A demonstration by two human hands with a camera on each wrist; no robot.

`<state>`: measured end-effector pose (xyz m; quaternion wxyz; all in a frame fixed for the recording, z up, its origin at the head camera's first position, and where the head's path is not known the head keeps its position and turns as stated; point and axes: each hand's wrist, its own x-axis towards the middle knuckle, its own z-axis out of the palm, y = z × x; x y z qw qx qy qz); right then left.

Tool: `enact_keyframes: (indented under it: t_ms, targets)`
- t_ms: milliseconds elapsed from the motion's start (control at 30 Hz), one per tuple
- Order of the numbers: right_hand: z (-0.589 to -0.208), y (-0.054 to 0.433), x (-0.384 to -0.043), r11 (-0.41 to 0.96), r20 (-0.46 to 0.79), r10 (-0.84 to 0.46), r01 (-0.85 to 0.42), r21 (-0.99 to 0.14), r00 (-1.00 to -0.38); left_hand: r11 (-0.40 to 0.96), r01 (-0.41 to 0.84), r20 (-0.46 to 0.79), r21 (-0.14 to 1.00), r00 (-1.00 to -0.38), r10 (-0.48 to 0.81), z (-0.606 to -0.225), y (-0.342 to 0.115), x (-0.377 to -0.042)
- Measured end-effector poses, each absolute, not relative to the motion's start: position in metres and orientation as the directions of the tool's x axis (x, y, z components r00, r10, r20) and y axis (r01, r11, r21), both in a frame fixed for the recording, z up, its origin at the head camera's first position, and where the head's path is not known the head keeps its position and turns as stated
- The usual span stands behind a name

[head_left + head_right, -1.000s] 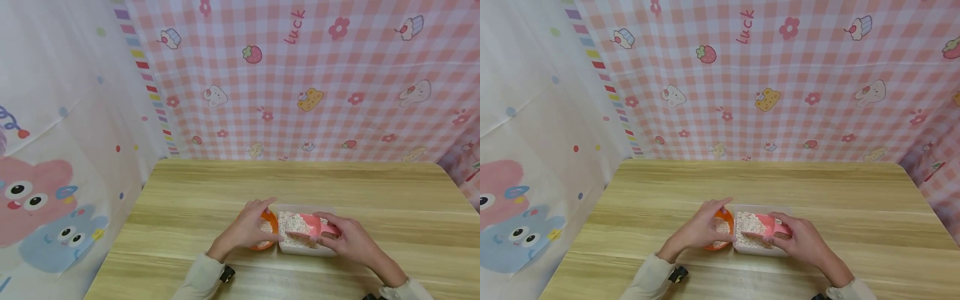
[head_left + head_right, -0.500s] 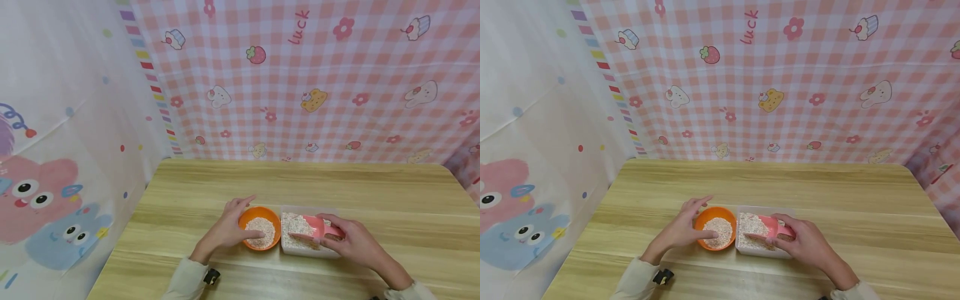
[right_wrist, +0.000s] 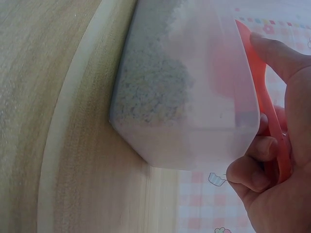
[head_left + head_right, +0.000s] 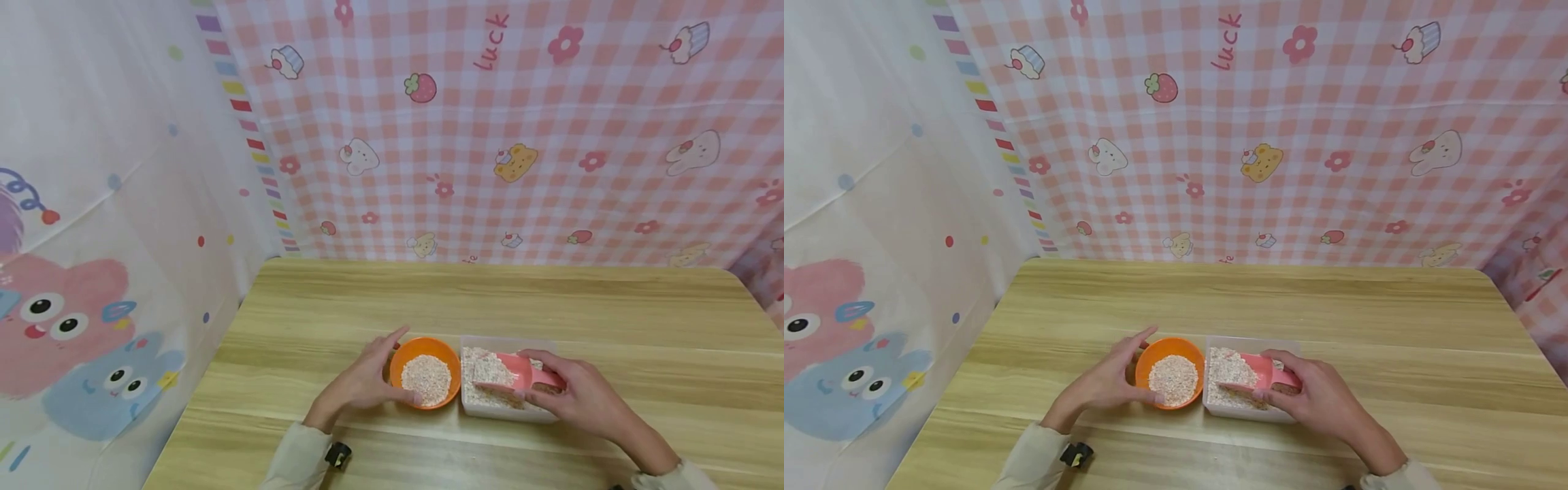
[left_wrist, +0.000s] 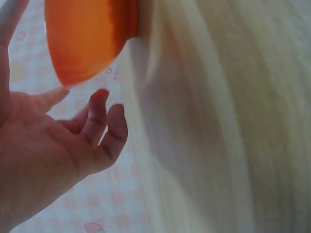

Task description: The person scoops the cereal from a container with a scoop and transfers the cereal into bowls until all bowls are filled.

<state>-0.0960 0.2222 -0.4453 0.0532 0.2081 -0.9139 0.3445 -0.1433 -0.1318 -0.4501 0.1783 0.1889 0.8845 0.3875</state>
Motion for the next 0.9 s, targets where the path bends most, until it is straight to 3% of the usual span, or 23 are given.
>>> enact_keyframes:
  t_ms: [300, 900]
  targets:
    - [-0.445, 0.222, -0.094, 0.682, 0.257, -0.339, -0.425, -0.596, -0.905, 0.567, 0.19, -0.208, 0.801, -0.801, 0.562, -0.459, -0.13, -0.145]
    - [-0.445, 0.222, -0.094, 0.679, 0.267, -0.332, -0.426, -0.598, -0.905, 0.549, 0.111, -0.267, 0.828, -0.784, 0.56, -0.463, -0.13, -0.148]
